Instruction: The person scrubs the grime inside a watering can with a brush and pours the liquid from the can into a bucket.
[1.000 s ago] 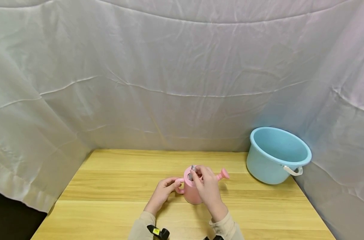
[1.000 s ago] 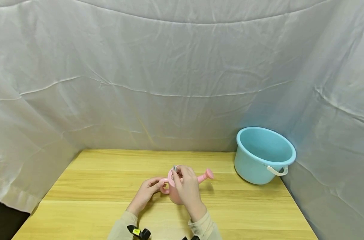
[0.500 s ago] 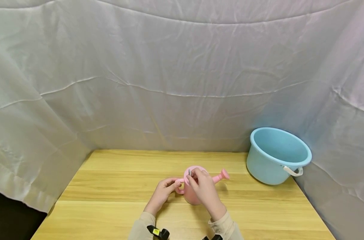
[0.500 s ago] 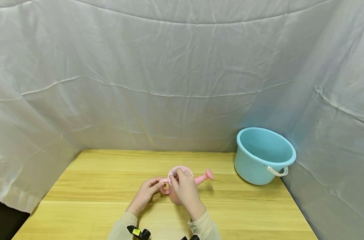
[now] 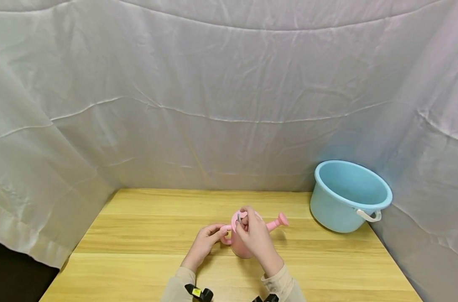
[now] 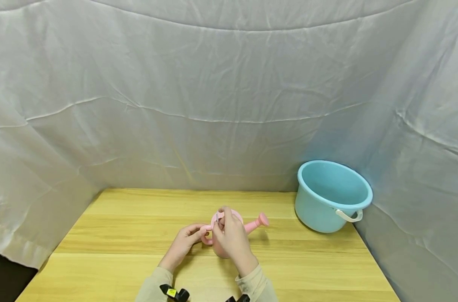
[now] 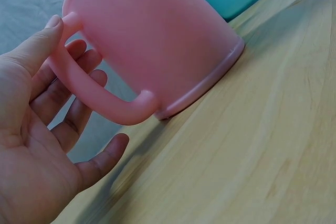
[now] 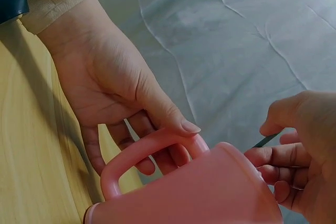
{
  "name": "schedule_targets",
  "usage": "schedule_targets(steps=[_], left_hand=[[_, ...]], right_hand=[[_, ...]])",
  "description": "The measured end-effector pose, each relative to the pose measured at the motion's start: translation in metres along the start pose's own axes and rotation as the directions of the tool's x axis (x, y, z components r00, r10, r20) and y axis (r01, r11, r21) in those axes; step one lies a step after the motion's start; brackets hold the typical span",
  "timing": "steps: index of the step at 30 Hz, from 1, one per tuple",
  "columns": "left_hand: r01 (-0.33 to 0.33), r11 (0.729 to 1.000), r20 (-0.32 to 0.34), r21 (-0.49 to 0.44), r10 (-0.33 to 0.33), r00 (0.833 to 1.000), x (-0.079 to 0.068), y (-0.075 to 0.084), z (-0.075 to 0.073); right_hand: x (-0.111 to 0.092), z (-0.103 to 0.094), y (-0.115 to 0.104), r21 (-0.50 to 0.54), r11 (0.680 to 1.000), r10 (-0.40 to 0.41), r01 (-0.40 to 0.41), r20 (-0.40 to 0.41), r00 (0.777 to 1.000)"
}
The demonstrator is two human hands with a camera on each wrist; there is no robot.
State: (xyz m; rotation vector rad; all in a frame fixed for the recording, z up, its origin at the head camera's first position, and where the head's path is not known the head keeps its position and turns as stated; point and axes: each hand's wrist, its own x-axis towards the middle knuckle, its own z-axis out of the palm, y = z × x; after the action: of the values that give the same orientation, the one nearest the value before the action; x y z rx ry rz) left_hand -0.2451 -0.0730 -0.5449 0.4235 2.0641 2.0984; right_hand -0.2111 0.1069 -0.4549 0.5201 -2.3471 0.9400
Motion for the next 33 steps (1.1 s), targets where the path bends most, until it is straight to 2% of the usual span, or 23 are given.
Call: schedule_targets(steps=[6, 8, 14, 20, 27, 33], left_hand=[[-0.002, 1.0, 0.003, -0.028, 0.002, 1.0, 0.001, -0.001, 0.0], [-0.012, 1.0, 0.007, -0.029, 0.013, 1.0, 0.001, -0.002, 0.0], [-0.046, 0.999, 0.02, -0.025, 0.047, 0.999, 0.001, -0.001, 0.0], [-0.028, 0.999, 0.012, -0.022, 0.028, 1.0, 0.001, -0.002, 0.0], [-0.022, 1.0, 0.002, -0.009, 0.023, 1.0, 0.001, -0.003, 0.0], [-0.03, 0.999, 0.004, -0.015, 0.03, 1.0, 0.002, -0.004, -0.001]], right_hand=[[0.001, 0.001, 0.002, -0.06, 0.991, -0.12, 0.119, -0.024, 0.992], [0.001, 0.001, 0.003, -0.063, 0.989, -0.135, 0.132, -0.03, 0.99], [0.002, 0.001, 0.003, -0.024, 0.996, -0.089, 0.089, -0.025, 0.996], [0.003, -0.001, 0.001, 0.026, 0.999, -0.016, 0.018, -0.049, 0.999], [0.004, -0.008, -0.002, 0.075, 0.994, -0.065, 0.074, -0.122, 0.99], [0.005, -0.014, -0.006, 0.062, 0.993, -0.093, 0.103, -0.15, 0.984]])
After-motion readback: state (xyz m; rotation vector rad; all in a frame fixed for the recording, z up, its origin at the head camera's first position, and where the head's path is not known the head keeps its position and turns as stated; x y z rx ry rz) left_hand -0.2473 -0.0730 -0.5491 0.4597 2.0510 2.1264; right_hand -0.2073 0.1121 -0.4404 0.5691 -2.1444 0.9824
